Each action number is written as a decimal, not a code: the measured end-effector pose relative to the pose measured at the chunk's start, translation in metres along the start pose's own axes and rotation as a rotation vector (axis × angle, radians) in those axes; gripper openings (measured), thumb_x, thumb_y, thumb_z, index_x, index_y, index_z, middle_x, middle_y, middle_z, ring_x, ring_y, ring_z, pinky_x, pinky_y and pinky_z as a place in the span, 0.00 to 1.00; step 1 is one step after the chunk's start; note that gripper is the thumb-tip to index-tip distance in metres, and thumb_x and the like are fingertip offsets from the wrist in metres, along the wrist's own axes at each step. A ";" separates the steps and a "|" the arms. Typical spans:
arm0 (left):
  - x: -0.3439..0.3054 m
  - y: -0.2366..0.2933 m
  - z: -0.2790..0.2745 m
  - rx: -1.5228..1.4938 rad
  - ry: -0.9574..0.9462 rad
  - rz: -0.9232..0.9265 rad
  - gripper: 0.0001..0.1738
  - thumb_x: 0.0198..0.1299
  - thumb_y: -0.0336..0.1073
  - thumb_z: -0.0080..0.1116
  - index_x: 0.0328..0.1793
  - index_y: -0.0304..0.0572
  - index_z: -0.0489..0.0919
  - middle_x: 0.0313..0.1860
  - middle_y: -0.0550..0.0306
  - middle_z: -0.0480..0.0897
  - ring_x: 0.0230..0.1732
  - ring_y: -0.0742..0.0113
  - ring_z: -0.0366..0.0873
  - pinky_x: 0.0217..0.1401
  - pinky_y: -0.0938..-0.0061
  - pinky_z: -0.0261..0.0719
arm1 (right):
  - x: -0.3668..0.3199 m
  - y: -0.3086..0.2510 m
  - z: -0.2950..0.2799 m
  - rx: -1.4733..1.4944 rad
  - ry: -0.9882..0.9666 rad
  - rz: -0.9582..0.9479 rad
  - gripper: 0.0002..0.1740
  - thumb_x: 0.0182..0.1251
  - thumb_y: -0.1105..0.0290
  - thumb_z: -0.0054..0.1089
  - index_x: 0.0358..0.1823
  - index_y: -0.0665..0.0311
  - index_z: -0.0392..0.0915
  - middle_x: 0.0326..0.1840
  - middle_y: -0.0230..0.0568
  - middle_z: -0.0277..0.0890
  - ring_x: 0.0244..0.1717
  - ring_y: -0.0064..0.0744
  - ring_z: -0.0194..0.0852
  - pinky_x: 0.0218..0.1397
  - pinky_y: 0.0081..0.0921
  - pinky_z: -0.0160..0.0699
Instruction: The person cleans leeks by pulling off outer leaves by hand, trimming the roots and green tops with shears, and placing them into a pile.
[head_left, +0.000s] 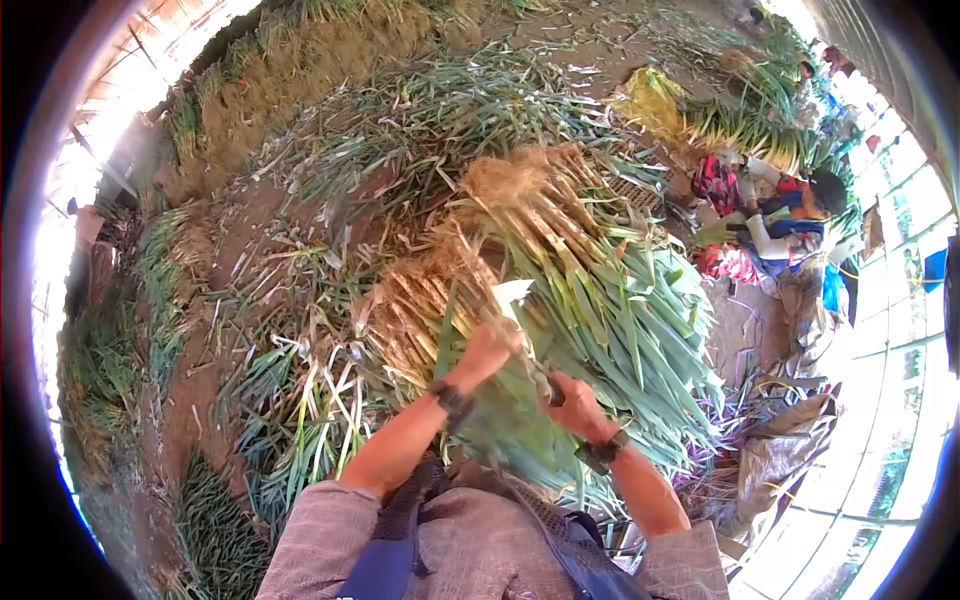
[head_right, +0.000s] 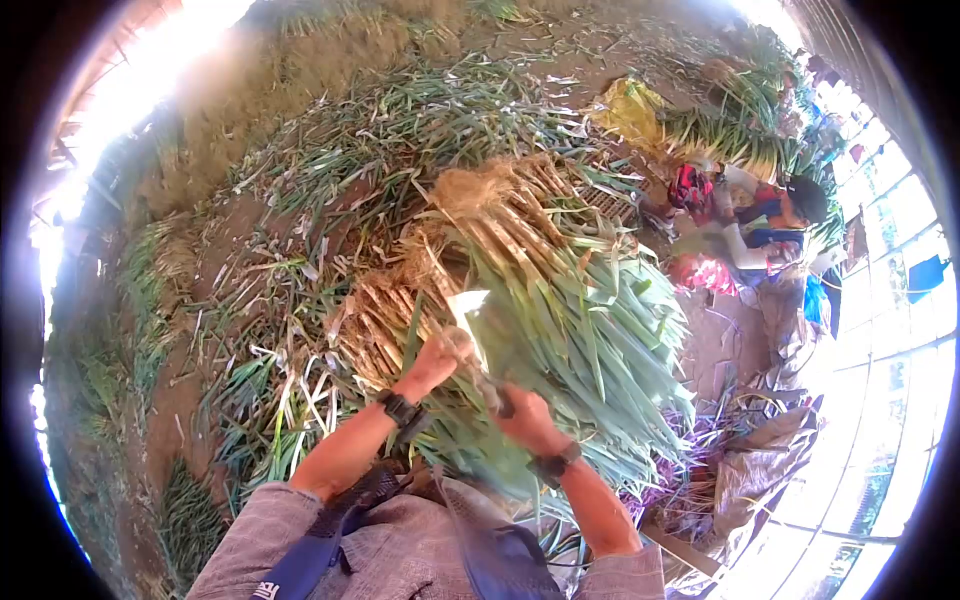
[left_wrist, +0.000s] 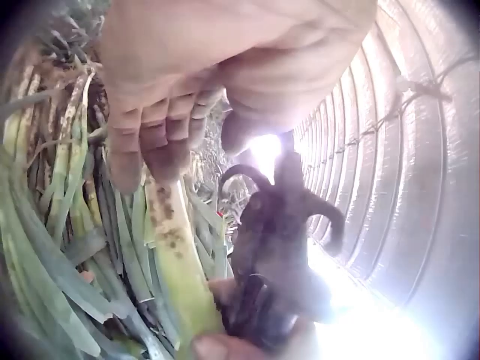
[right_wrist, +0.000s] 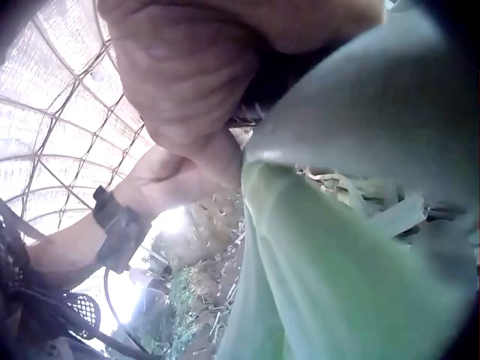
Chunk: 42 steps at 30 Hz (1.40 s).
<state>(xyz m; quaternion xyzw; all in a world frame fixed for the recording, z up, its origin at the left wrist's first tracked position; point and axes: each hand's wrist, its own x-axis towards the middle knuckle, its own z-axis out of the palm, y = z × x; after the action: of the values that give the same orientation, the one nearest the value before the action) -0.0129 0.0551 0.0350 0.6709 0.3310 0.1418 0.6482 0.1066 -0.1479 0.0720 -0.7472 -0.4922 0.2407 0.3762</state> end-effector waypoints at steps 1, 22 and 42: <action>0.004 -0.001 0.004 0.051 -0.002 -0.043 0.14 0.64 0.42 0.65 0.40 0.40 0.74 0.37 0.53 0.82 0.35 0.68 0.81 0.40 0.76 0.85 | -0.003 -0.001 0.003 -0.015 0.000 -0.015 0.12 0.62 0.61 0.64 0.37 0.62 0.77 0.20 0.45 0.72 0.21 0.45 0.71 0.26 0.38 0.70; -0.019 0.000 0.024 -0.047 0.239 -0.086 0.15 0.61 0.43 0.66 0.37 0.36 0.84 0.24 0.62 0.80 0.26 0.77 0.75 0.28 0.76 0.72 | -0.067 0.029 0.015 -0.145 0.084 0.156 0.14 0.63 0.57 0.62 0.33 0.61 0.77 0.20 0.52 0.75 0.24 0.56 0.76 0.27 0.47 0.71; -0.042 0.017 0.017 0.280 0.326 -0.001 0.21 0.58 0.51 0.65 0.36 0.37 0.87 0.20 0.62 0.80 0.23 0.76 0.74 0.25 0.73 0.70 | -0.011 -0.007 -0.015 -0.335 -0.122 0.165 0.14 0.62 0.58 0.57 0.39 0.62 0.77 0.31 0.58 0.80 0.35 0.62 0.79 0.40 0.56 0.74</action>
<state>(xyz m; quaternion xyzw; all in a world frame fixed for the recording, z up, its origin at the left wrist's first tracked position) -0.0294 0.0167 0.0591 0.7225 0.4484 0.2008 0.4864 0.1096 -0.1612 0.0867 -0.8212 -0.4844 0.2302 0.1949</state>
